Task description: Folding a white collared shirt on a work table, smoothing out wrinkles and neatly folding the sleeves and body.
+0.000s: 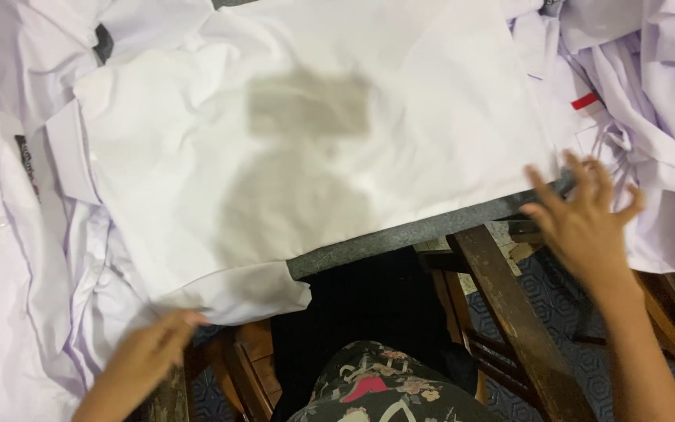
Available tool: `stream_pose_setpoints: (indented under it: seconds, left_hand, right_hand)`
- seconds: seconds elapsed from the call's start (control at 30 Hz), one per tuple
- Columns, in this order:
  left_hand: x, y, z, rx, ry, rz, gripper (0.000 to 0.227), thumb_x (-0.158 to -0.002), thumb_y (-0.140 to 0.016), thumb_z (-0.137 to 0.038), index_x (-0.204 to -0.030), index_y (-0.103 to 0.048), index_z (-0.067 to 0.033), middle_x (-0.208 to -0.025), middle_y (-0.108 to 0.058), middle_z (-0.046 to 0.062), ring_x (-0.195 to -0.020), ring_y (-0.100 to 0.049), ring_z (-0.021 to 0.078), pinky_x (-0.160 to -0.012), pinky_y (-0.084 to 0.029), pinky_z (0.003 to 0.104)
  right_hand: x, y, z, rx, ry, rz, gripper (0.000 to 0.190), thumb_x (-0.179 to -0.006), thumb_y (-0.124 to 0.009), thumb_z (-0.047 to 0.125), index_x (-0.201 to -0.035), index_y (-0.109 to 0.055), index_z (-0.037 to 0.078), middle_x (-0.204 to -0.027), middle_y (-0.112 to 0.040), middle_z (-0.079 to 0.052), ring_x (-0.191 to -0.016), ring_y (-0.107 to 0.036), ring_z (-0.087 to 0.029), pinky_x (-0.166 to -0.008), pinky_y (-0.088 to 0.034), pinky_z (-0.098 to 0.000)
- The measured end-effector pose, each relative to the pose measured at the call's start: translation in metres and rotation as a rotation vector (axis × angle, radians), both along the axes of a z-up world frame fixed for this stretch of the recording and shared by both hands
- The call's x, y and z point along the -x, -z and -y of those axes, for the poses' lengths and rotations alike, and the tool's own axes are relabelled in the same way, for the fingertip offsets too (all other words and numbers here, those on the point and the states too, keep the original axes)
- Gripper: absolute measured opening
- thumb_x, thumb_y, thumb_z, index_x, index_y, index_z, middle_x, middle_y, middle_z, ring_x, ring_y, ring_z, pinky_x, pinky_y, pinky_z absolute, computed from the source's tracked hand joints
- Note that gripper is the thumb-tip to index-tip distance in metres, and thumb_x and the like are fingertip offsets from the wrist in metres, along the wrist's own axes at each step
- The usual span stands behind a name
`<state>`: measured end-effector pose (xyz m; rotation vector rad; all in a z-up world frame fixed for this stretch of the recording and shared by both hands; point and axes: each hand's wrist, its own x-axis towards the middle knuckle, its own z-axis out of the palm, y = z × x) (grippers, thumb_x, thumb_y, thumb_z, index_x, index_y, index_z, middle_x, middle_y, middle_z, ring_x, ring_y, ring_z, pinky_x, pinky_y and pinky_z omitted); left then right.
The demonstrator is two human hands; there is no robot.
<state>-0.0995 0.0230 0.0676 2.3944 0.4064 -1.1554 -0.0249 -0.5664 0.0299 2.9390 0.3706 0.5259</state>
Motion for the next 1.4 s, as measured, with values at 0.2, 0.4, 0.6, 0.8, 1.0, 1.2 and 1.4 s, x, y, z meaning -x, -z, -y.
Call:
stream_pose_setpoints:
  seconds: [0.2, 0.4, 0.6, 0.8, 1.0, 1.2, 1.4]
  left_hand:
    - [-0.015, -0.012, -0.012, -0.2, -0.328, 0.489, 0.064, -0.098, -0.045, -0.049, -0.148, -0.045, -0.0084, -0.131, -0.056, 0.011, -0.097, -0.066, 0.028, -0.091, -0.046, 0.048]
    - [-0.03, -0.016, -0.005, -0.162, -0.459, 0.49, 0.063, -0.099, -0.047, -0.047, -0.147, -0.05, -0.0062, -0.124, -0.069, 0.008, -0.097, -0.07, 0.0283, -0.096, -0.045, 0.047]
    - [-0.028, -0.008, -0.006, -0.137, -0.467, 0.536, 0.054, -0.1, -0.053, -0.044, -0.137, -0.042, -0.006, -0.12, -0.072, 0.012, -0.094, -0.074, 0.0304, -0.082, -0.054, 0.048]
    - [-0.023, 0.012, -0.017, -0.183, -0.362, 0.555, 0.044, -0.1, -0.05, -0.049, -0.119, -0.057, -0.0097, -0.107, -0.072, 0.005, -0.094, -0.068, 0.0257, -0.085, -0.049, 0.044]
    - [-0.016, 0.02, -0.021, -0.184, -0.351, 0.674, 0.032, -0.103, -0.052, -0.041, -0.106, -0.06, -0.0101, -0.1, -0.063, 0.005, -0.087, -0.06, 0.0235, -0.079, -0.046, 0.042]
    - [-0.008, 0.015, -0.026, -0.003, -0.47, 0.7, 0.027, -0.105, -0.051, -0.035, -0.105, -0.053, -0.0081, -0.096, -0.051, 0.007, -0.084, -0.052, 0.0225, -0.076, -0.042, 0.038]
    - [0.011, 0.019, -0.041, 0.233, -0.612, 0.542, 0.024, -0.105, -0.055, -0.028, -0.112, -0.037, -0.0139, -0.069, -0.037, 0.004, -0.063, -0.034, 0.0185, -0.064, -0.033, 0.034]
  right_hand:
    - [-0.012, 0.008, 0.018, -0.224, 0.199, 0.067, 0.03, -0.119, -0.058, 0.021, -0.136, -0.074, 0.002, -0.122, -0.069, -0.016, -0.098, -0.059, -0.033, -0.083, -0.045, -0.0469]
    - [-0.039, -0.011, 0.0, -0.662, 0.179, -0.085, 0.029, -0.114, -0.066, 0.018, -0.124, -0.072, -0.009, -0.104, -0.071, -0.019, -0.089, -0.065, -0.027, -0.077, -0.051, -0.039]
    - [-0.065, 0.014, 0.015, -0.691, 0.267, -0.114, 0.037, -0.118, -0.068, 0.034, -0.116, -0.066, -0.003, -0.095, -0.068, -0.014, -0.08, -0.061, -0.027, -0.071, -0.046, -0.0425]
    - [-0.066, 0.006, 0.003, -0.815, 0.172, -0.072, 0.015, -0.123, -0.046, 0.004, -0.128, -0.05, -0.009, -0.088, -0.059, -0.021, -0.058, -0.054, -0.032, -0.052, -0.045, -0.0431]
    - [-0.052, -0.021, -0.023, -0.923, 0.31, -0.23, 0.031, -0.113, -0.06, 0.015, -0.131, -0.048, -0.007, -0.111, -0.052, -0.02, -0.051, -0.062, -0.031, -0.044, -0.04, -0.0336]
    - [-0.043, -0.042, -0.023, -0.96, 0.377, -0.292, 0.048, -0.106, -0.075, 0.027, -0.134, -0.052, -0.006, -0.121, -0.064, -0.023, -0.065, -0.062, -0.025, -0.054, -0.047, -0.034]
    - [-0.038, -0.012, 0.034, -1.137, 0.352, -0.351, 0.049, -0.101, -0.077, 0.019, -0.137, -0.049, 0.0, -0.089, -0.063, -0.025, -0.06, -0.057, -0.028, -0.049, -0.044, -0.0343]
